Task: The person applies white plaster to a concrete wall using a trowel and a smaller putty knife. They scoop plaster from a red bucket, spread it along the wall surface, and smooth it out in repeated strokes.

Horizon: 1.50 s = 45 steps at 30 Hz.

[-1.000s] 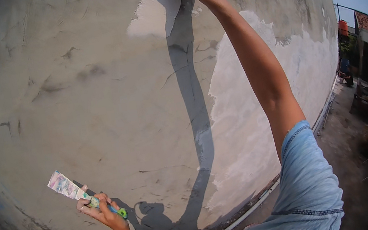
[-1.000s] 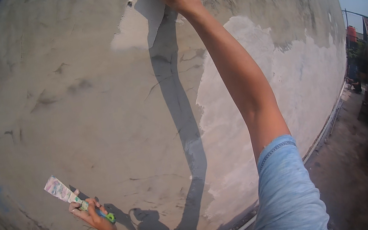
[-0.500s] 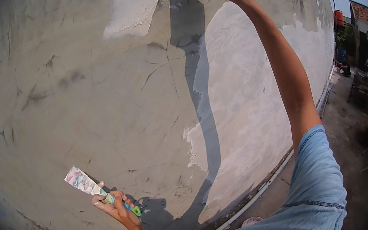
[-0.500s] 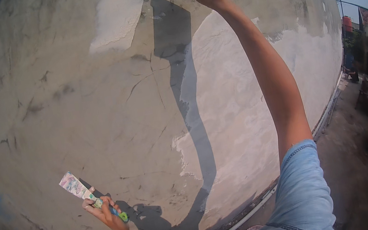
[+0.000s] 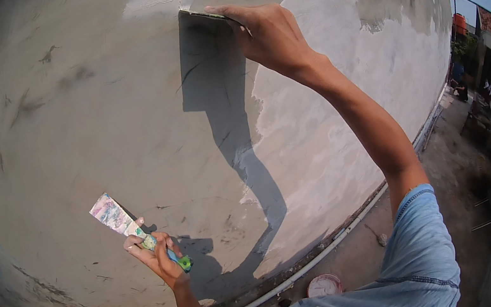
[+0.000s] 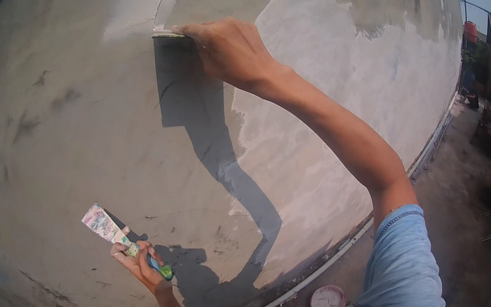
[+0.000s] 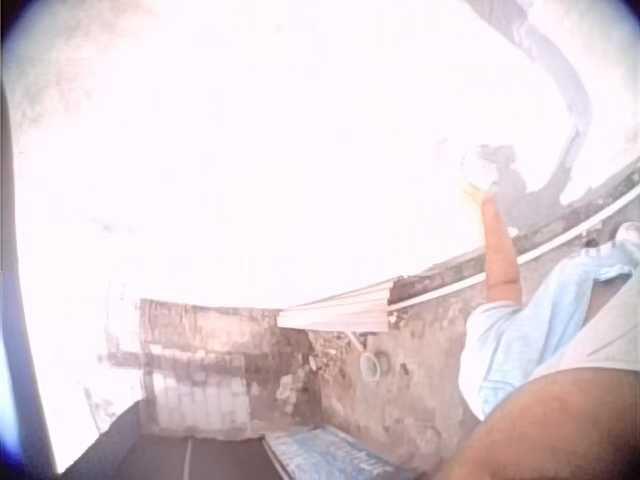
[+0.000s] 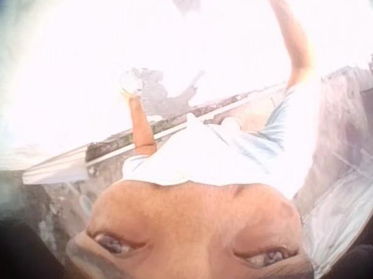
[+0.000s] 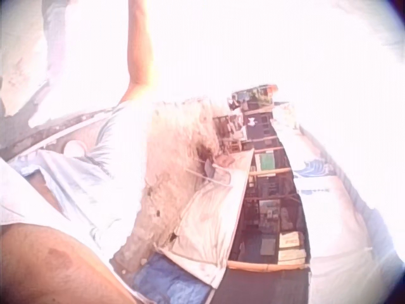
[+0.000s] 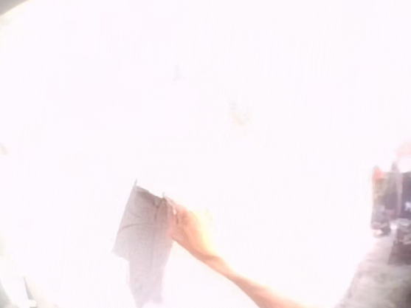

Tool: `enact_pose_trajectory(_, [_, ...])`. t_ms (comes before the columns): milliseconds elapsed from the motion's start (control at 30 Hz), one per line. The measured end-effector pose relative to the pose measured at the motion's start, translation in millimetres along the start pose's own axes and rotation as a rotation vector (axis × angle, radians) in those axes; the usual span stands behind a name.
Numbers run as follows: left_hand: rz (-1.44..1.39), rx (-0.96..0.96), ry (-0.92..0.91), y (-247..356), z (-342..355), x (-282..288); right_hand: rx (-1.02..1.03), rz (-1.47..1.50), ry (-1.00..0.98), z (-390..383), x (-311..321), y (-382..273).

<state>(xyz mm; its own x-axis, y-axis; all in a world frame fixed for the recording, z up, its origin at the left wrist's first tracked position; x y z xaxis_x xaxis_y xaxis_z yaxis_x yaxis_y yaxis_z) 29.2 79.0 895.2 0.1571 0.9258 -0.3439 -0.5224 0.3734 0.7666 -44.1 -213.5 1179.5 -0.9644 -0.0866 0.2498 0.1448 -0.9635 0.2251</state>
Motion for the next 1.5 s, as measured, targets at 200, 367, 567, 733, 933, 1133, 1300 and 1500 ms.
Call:
enact_pose_trajectory(200, [0.011,0.050,0.031,5,-5,-19,-0.182,-0.312,0.343,98,109,190])
enact_pose_trajectory(367, [0.092,0.075,0.108,-8,2,-6,-0.238,-0.306,0.333,113,76,213])
enact_pose_trajectory(567, [0.035,0.102,0.098,-1,5,-7,-0.001,-0.197,0.204,55,5,70])
enact_pose_trajectory(733, [0.092,0.131,0.079,19,1,-17,0.080,0.031,-0.062,12,-13,-2])
enact_pose_trajectory(933, [0.064,0.219,0.131,0,1,-16,-0.076,-0.309,0.448,128,97,201])
enact_pose_trajectory(1133, [0.146,0.256,0.287,4,8,-15,-0.281,-0.303,0.392,146,58,251])
enact_pose_trajectory(1300, [0.119,0.235,0.270,-19,16,1,-0.207,-0.298,0.405,138,15,210])
enact_pose_trajectory(1500, [0.095,0.260,0.193,-14,13,5,0.154,-0.201,0.341,74,-40,77])
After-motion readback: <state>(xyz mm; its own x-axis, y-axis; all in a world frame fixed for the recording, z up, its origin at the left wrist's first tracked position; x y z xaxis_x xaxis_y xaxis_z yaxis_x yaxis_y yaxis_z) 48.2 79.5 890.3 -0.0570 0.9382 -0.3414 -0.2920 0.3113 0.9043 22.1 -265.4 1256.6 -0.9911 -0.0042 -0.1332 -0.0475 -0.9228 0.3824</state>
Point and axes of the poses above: each hand's wrist, its own z-axis towards the middle knuckle, its own x-axis out of the back of the hand, y = z × x, the point moved 1 cm from there along z, towards the middle knuckle, and after that the axes turned 10 degrees about z, right-handed, at the moved point
